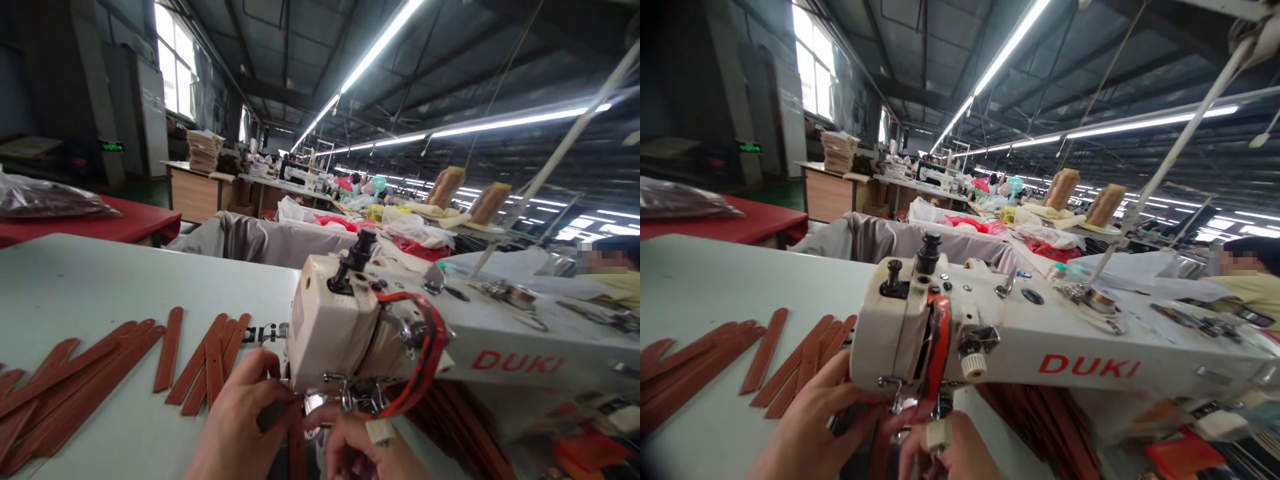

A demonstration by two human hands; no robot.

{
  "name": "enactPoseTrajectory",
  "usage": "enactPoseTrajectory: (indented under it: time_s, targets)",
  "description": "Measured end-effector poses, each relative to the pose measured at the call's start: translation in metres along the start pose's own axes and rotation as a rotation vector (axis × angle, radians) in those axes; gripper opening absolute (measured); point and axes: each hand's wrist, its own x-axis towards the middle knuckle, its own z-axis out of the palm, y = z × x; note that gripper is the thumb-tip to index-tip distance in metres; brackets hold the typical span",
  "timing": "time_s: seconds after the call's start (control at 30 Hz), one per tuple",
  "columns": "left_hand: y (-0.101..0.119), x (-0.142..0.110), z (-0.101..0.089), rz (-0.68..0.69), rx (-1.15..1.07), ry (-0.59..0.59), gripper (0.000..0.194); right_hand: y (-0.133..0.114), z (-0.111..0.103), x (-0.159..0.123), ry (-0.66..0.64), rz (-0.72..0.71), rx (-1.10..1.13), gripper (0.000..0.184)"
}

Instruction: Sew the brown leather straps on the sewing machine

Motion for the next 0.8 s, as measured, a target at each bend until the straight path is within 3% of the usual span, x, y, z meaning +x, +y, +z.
enactPoseTrajectory:
  time_s: [0.07, 0.13, 0.2, 0.27, 0.33, 0.43, 0.57, 0.67, 0.8]
  targets:
    - [0.007, 0.002, -0.012, 0.045, 0.047, 0.042, 0.013, -0.005, -0.006, 0.000, -0.088, 0.033, 0.026, 0.013]
    - [0.018, 0.009, -0.029, 0.150, 0.131, 0.173, 0.008, -0.011, -0.013, 0.003, -0.099, 0.078, -0.069, 0.010]
    - [0.036, 0.021, -0.046, 0.303, 0.252, 0.363, 0.012, -0.015, -0.019, 0.007, 0.004, 0.073, -0.265, 0.011]
    - [0.059, 0.038, -0.059, 0.421, 0.384, 0.459, 0.014, -0.017, -0.022, 0.008, 0.150, 0.030, -0.454, 0.024]
    - [0.083, 0.055, -0.062, 0.483, 0.473, 0.385, 0.015, -0.018, -0.019, 0.006, 0.275, -0.009, -0.603, 0.031]
    - [0.110, 0.075, -0.057, 0.482, 0.444, 0.202, 0.014, -0.018, -0.009, 0.003, 0.364, -0.054, -0.745, 0.030]
    - [0.122, 0.084, -0.053, 0.407, 0.402, 0.144, 0.014, -0.019, 0.004, 0.002, 0.391, -0.091, -0.820, 0.017]
    - [0.121, 0.069, -0.054, 0.479, 0.483, 0.173, 0.018, -0.021, 0.011, 0.005, 0.375, -0.100, -0.809, 0.012]
    - [0.103, 0.021, -0.051, 0.711, 0.605, 0.264, 0.032, -0.019, 0.015, 0.011, 0.372, -0.109, -0.803, 0.012]
